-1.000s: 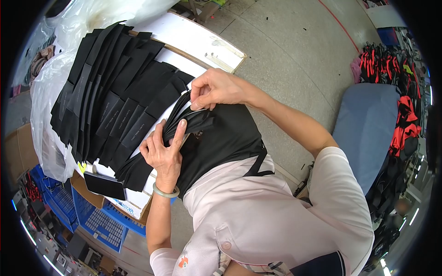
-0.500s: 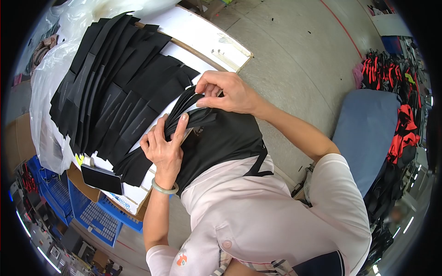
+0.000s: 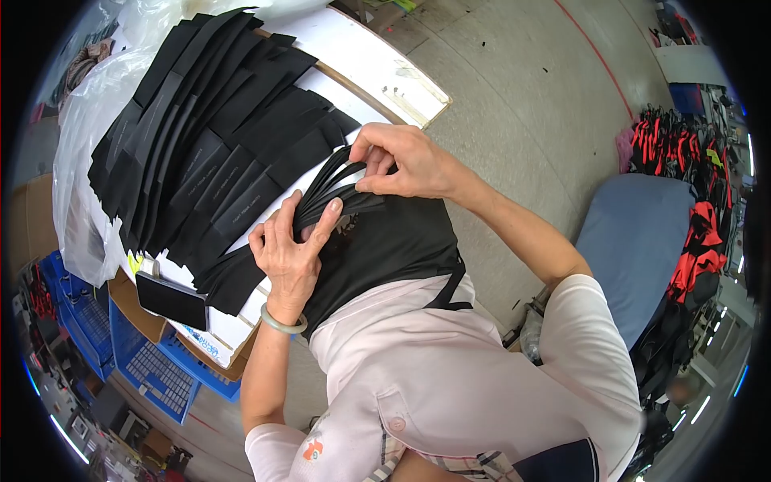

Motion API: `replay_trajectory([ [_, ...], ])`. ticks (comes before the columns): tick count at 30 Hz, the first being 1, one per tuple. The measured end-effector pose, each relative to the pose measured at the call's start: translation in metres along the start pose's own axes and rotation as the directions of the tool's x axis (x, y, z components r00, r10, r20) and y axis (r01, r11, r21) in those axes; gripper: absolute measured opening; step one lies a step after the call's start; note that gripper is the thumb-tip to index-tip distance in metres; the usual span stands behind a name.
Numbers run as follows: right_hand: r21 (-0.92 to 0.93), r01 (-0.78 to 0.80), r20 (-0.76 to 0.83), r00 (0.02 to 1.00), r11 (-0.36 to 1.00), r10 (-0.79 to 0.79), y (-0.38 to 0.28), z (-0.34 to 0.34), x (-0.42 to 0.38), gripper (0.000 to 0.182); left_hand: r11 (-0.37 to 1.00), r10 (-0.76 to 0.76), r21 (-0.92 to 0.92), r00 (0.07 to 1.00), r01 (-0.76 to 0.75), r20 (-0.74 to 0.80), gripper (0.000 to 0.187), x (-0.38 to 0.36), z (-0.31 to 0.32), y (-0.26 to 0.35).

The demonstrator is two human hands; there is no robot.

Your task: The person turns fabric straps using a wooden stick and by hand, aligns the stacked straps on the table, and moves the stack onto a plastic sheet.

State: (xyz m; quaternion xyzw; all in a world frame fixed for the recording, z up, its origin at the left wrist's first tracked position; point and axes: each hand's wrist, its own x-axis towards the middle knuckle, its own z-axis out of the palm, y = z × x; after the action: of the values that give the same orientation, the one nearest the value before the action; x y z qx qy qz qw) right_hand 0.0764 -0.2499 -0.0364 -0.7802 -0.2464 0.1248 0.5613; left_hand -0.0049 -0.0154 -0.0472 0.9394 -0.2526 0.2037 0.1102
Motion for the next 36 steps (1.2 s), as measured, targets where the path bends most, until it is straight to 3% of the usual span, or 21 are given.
replay_trajectory([
  [6,-0.211,0.103,0.006,0.995,0.972,-0.104,-0.017,0.001,0.003,0.023,1.0,0.003,-0.02,1.0,-0.003,-0.011,0.062,-0.001,-0.001,-0.001],
  [9,-0.159,0.043,0.036,0.999,0.986,-0.038,-0.017,-0.002,0.008,0.024,0.999,0.004,-0.05,1.0,-0.005,-0.01,0.063,-0.002,-0.002,-0.002],
  [15,-0.32,0.179,0.118,0.982,0.93,-0.149,-0.026,-0.006,0.02,0.023,0.999,0.002,-0.04,1.0,-0.002,-0.008,0.064,-0.004,-0.002,-0.002],
  [18,-0.368,0.104,0.183,0.982,0.924,-0.038,-0.036,-0.009,0.024,0.02,0.999,-0.004,-0.04,1.0,0.003,-0.016,0.064,-0.004,-0.002,-0.002],
  [27,-0.418,0.042,0.257,0.964,0.907,0.073,-0.035,-0.009,0.028,0.013,0.999,0.003,-0.035,0.999,-0.004,-0.045,0.065,-0.004,0.0,-0.003],
  [30,-0.465,0.372,0.264,0.924,0.804,-0.276,-0.034,-0.008,0.025,0.011,0.999,0.013,-0.051,0.999,-0.015,-0.053,0.063,-0.004,-0.001,-0.004],
  [33,-0.615,0.409,0.325,0.91,0.674,-0.255,-0.032,-0.001,0.016,0.014,0.997,-0.035,-0.076,0.999,0.032,-0.034,0.052,-0.003,-0.002,-0.002],
  [36,-0.582,0.412,0.348,0.905,0.701,-0.244,-0.034,0.004,0.012,0.017,0.992,-0.039,-0.121,0.999,0.036,-0.018,0.037,-0.001,-0.003,-0.003],
])
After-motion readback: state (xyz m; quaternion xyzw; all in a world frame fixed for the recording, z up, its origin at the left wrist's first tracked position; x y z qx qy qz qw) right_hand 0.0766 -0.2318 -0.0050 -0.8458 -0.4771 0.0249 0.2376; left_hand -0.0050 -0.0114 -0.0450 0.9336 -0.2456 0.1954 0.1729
